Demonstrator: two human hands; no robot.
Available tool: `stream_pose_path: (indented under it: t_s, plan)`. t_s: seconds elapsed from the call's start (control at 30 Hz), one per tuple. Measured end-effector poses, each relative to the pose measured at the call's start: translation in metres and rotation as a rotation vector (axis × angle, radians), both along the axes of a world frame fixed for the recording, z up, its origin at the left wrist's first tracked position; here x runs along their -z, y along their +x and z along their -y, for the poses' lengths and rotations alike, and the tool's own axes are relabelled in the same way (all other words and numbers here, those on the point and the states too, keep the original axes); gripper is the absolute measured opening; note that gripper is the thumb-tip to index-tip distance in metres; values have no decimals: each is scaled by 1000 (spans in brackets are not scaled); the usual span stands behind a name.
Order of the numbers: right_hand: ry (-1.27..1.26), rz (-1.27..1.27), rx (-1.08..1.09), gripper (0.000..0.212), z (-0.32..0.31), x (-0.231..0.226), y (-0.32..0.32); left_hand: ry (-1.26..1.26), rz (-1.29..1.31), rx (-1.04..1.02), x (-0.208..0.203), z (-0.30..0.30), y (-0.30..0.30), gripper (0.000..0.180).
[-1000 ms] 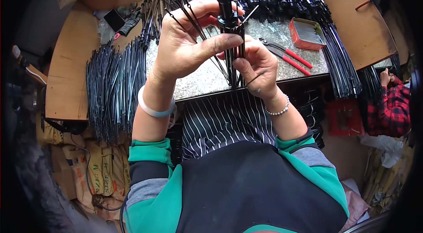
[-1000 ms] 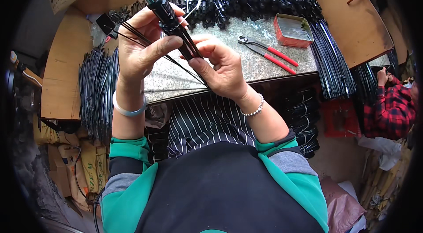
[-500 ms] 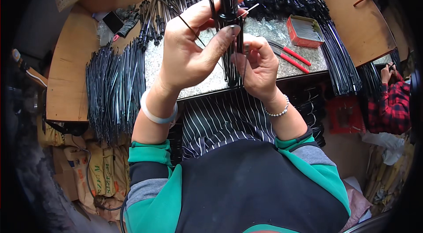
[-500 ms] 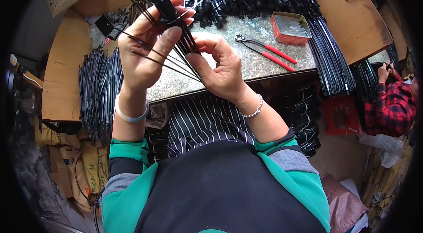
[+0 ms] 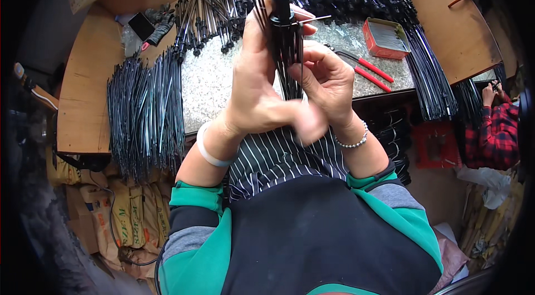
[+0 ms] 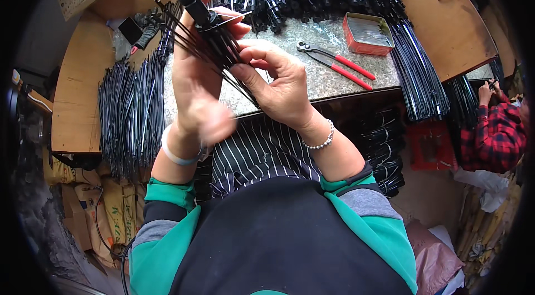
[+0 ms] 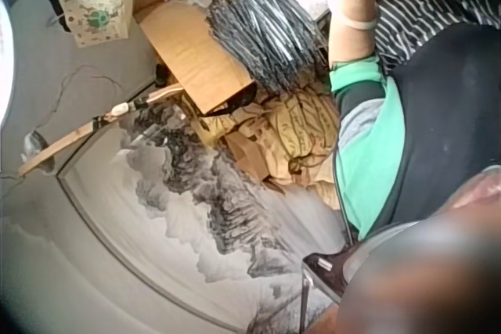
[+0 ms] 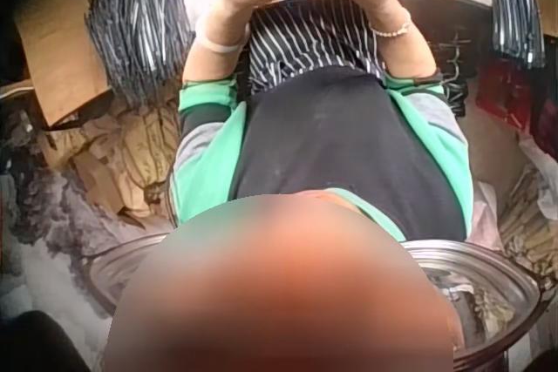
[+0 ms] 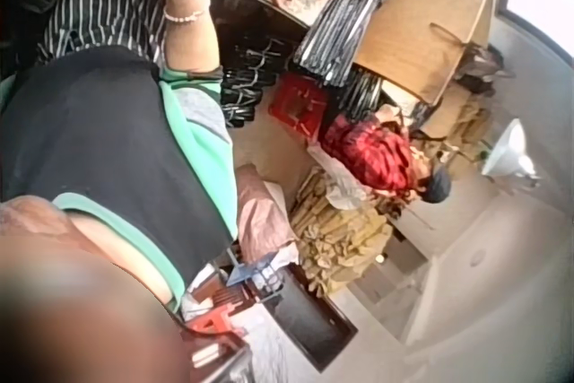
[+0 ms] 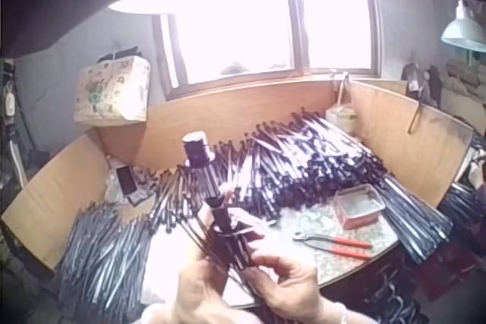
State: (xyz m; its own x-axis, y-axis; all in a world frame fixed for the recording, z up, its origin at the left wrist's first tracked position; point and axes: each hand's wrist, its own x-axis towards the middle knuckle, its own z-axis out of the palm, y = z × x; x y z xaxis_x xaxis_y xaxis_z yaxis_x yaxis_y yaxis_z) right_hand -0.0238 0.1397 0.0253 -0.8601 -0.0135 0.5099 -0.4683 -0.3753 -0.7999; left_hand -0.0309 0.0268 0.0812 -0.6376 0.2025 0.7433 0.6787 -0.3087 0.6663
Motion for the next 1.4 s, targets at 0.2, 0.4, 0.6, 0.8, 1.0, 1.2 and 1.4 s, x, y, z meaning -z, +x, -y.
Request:
stream_pose_path:
  t_s: [0.2, 0.4, 0.6, 0.8, 1.0, 1.2, 1.4]
  plan:
    - [-134, -5, 25, 15, 10, -3, 2, -3, 69, -70, 0, 1, -3, 45]
    - [125, -220, 191, 29, 4, 10, -2, -75, -56, -199, 2, 0, -7, 40]
    - [516, -407, 741, 47, 6, 12, 6, -56, -40, -211, 9, 6, -7, 43]
    - [267, 55, -34, 64, 9, 90, 40, 110, 115, -63, 16, 7, 20, 50]
    - [595, -21, 126, 73, -3, 86, 53, -45, 510, 68, 33, 14, 39, 16]
    - [700, -608, 664, 64, -8, 6, 38, -96, 172, -356, 62, 9, 43, 23]
    - [778, -568, 446, 21, -8, -5, 49, -204, 231, -208, 75, 19, 46, 35]
